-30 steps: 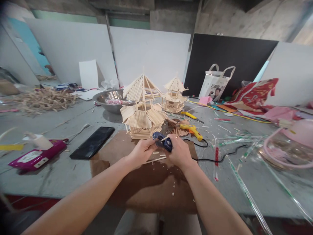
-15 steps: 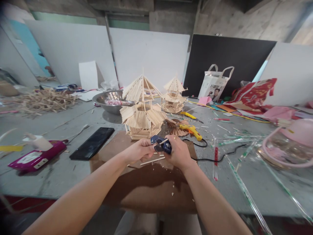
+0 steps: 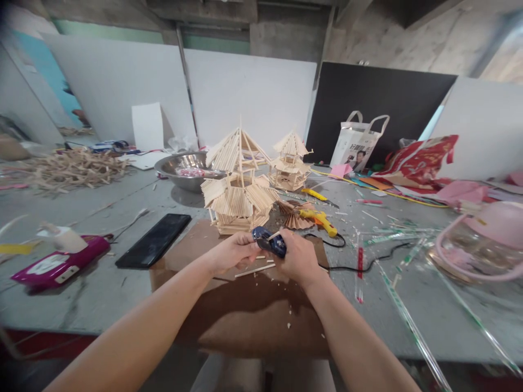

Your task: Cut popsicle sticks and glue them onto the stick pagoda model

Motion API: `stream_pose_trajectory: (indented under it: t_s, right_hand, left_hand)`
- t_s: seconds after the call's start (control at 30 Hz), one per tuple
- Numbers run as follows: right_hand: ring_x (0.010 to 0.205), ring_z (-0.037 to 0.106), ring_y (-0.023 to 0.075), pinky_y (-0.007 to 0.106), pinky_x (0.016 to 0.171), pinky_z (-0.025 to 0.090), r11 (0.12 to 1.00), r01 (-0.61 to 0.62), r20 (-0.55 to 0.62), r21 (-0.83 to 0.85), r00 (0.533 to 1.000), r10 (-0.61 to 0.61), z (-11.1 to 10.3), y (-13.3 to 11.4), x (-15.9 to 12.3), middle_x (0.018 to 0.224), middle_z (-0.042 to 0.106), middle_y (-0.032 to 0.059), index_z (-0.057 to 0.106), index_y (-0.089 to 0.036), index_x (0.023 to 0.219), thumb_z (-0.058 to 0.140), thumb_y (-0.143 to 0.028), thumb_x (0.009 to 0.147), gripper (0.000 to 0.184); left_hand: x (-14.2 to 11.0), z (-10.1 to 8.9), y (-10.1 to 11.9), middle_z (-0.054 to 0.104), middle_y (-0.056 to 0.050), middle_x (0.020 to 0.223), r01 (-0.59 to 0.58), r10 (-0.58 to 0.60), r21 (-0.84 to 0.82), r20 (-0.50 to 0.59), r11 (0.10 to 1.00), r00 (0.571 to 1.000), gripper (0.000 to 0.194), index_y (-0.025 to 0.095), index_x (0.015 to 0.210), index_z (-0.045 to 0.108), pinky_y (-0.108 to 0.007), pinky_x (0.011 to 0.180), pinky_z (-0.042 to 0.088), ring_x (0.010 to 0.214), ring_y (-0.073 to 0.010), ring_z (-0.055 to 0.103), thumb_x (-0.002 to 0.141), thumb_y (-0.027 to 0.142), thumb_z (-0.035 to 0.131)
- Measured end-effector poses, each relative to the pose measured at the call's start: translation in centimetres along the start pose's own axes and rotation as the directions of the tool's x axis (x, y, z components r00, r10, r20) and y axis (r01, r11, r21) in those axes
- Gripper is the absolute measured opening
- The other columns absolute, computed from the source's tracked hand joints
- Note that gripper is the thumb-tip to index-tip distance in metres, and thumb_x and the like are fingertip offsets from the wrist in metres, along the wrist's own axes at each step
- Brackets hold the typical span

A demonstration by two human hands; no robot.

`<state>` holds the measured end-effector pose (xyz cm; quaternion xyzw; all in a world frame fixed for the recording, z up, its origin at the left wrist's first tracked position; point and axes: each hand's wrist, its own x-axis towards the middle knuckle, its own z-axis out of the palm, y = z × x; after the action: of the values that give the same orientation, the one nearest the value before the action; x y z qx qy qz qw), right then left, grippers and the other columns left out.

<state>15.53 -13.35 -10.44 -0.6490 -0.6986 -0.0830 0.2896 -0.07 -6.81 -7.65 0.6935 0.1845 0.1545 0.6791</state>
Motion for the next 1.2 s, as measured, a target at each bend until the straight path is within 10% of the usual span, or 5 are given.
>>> stream_pose_trajectory:
  t_s: [0.2, 0.53, 0.77, 0.97, 1.2]
  right_hand:
    - [0.08, 0.052, 0.0225, 0.032, 0.066, 0.04, 0.999, 0.004, -0.008, 0.05, 1.0, -0.004, 0.5, 0.7, 0.4, 0.087, 0.057, 0.0099, 0.044, -0.016, 0.097, 0.047, -0.029, 0.068, 0.032]
    - [0.099, 0.041, 0.021, 0.036, 0.085, 0.032, 0.945, 0.287, -0.095, 0.155, 0.957, -0.275, -0.3, 1.0, 0.6, 0.106, 0.046, 0.0106, 0.036, -0.016, 0.109, 0.051, -0.017, 0.06, 0.051]
    - [0.098, 0.041, 0.0256, 0.038, 0.082, 0.031, 0.991, -0.01, 0.006, -0.136, 1.0, 0.011, 1.0, 2.9, 1.0, 0.101, 0.05, 0.014, 0.043, -0.012, 0.106, 0.047, -0.029, 0.066, 0.044]
    - [0.097, 0.043, 0.0284, 0.039, 0.078, 0.03, 0.969, -0.015, 0.202, -0.246, 0.977, 0.066, 2.2, 3.0, 0.9, 0.106, 0.048, 0.0168, 0.046, -0.013, 0.106, 0.044, -0.052, 0.067, 0.055]
    - [0.103, 0.039, 0.0257, 0.044, 0.086, 0.024, 0.994, 0.107, 0.171, -0.017, 0.98, -0.103, 2.2, 3.6, 1.1, 0.109, 0.048, 0.0112, 0.048, -0.018, 0.105, 0.053, -0.041, 0.064, 0.047]
  left_hand:
    - [0.7, 0.4, -0.5, 0.034, 0.005, 0.048, -0.202, 0.259, 0.321, -0.143, 0.925, 0.955, 0.035, 0.012, 0.063, 0.05, -0.018, 0.043, 0.022, 0.045, -0.0041, 0.03, 0.072, 0.045, 0.042]
    - [-0.6, 0.2, 0.1, 0.031, 0.007, 0.04, -0.064, 0.058, 0.126, 0.057, 0.99, 0.997, 0.035, 0.011, 0.063, 0.052, -0.018, 0.037, 0.016, 0.036, -0.0026, 0.023, 0.072, 0.043, 0.044]
    - [-0.3, -0.7, 0.4, 0.032, 0.007, 0.045, -0.036, 0.057, 0.223, -0.091, 0.974, 0.994, 0.031, 0.014, 0.069, 0.049, -0.016, 0.037, 0.017, 0.037, -0.0029, 0.021, 0.076, 0.041, 0.037]
    - [0.5, -0.6, -0.3, 0.041, 0.003, 0.05, 0.031, 0.244, 0.77, -0.239, 0.637, 0.94, 0.033, 0.015, 0.065, 0.052, -0.019, 0.045, 0.023, 0.047, -0.0071, 0.035, 0.078, 0.038, 0.032]
    - [0.9, -0.7, -1.5, 0.053, 0.0, 0.06, 0.083, 0.32, 0.929, -0.207, 0.362, 0.925, 0.034, 0.018, 0.067, 0.057, -0.019, 0.051, 0.028, 0.055, -0.0098, 0.045, 0.08, 0.033, 0.03]
